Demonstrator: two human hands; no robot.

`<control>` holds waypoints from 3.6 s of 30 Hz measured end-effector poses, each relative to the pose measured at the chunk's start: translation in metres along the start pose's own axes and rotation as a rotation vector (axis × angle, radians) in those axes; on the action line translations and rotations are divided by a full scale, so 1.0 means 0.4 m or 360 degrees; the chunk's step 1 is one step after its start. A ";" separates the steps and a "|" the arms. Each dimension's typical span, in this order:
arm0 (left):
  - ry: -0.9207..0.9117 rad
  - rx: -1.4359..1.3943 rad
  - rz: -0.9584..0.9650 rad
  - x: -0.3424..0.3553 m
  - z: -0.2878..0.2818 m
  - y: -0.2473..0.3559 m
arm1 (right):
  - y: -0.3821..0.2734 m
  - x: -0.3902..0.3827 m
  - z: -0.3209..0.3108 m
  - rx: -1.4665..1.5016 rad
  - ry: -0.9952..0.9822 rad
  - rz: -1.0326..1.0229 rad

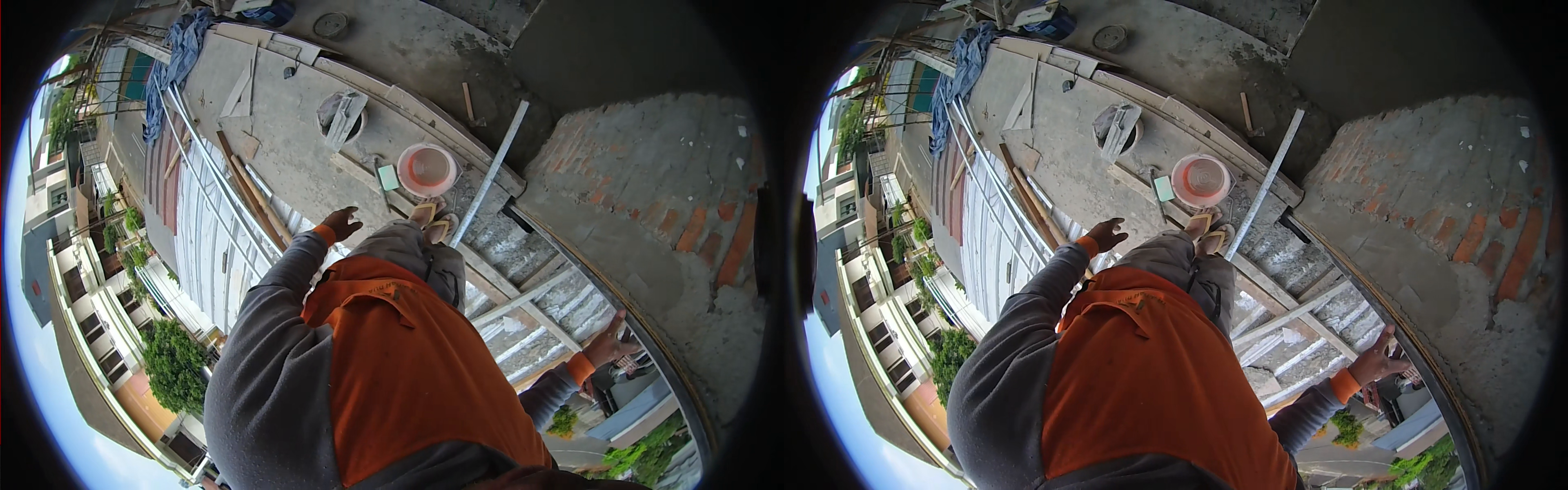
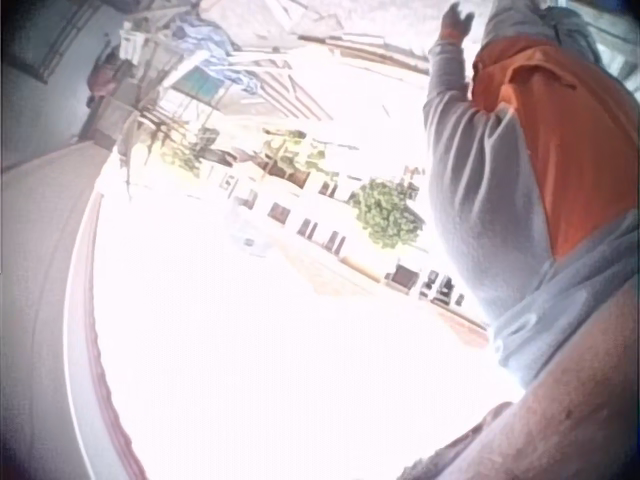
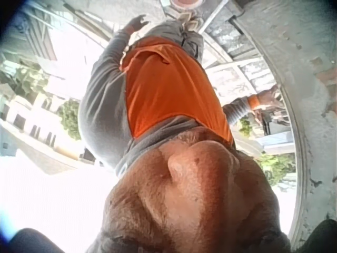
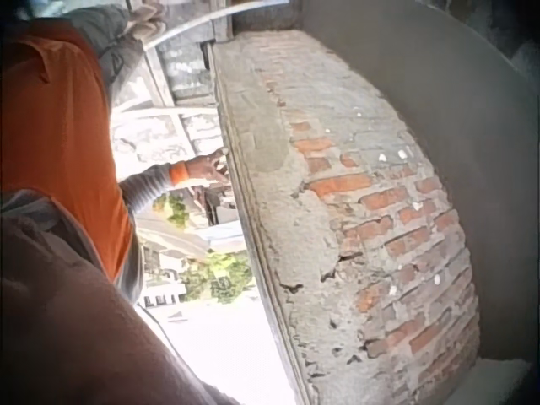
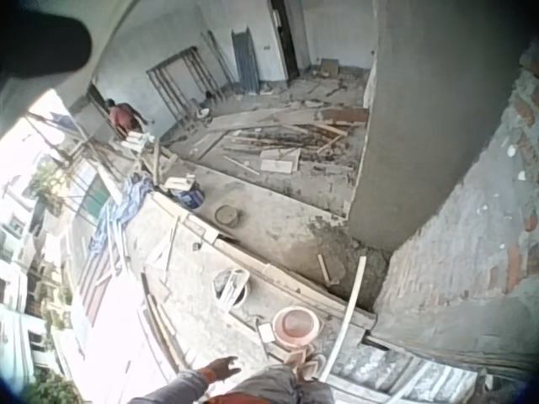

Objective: The person holds a metal straightedge against a wall corner with a coworker, moves across the platform, and applies mortar onto the brick wall using a trowel.

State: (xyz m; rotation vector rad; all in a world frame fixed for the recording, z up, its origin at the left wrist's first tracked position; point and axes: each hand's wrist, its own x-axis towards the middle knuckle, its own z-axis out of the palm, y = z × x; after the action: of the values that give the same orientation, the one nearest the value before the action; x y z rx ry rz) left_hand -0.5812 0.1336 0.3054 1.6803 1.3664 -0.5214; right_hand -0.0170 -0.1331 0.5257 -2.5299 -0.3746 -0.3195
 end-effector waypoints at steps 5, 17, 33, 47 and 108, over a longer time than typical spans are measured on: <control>-0.0003 -0.0032 -0.0051 -0.008 -0.004 0.036 | -0.012 0.033 0.027 -0.0456 0.0271 -0.0051; 0.0046 -0.0022 0.0039 -0.028 0.026 0.124 | -0.016 0.032 0.048 -0.0037 0.0256 -0.0131; 0.0350 -0.0170 -0.0039 -0.144 0.053 0.019 | 0.111 0.055 0.104 -0.0253 0.0469 -0.0354; 0.0585 -0.0208 -0.0100 -0.158 -0.038 -0.086 | 0.073 0.035 0.092 -0.0094 0.0439 -0.0082; 0.0588 -0.0634 -0.0237 0.341 -0.417 -0.427 | -1.475 0.807 0.517 -0.0387 0.0149 -0.0997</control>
State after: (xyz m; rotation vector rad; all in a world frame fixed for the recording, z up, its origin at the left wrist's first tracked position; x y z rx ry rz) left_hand -0.7318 0.3491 0.2249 1.3937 1.7380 -0.0063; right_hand 0.1199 0.5213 0.7446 -2.5538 -1.1525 -0.7535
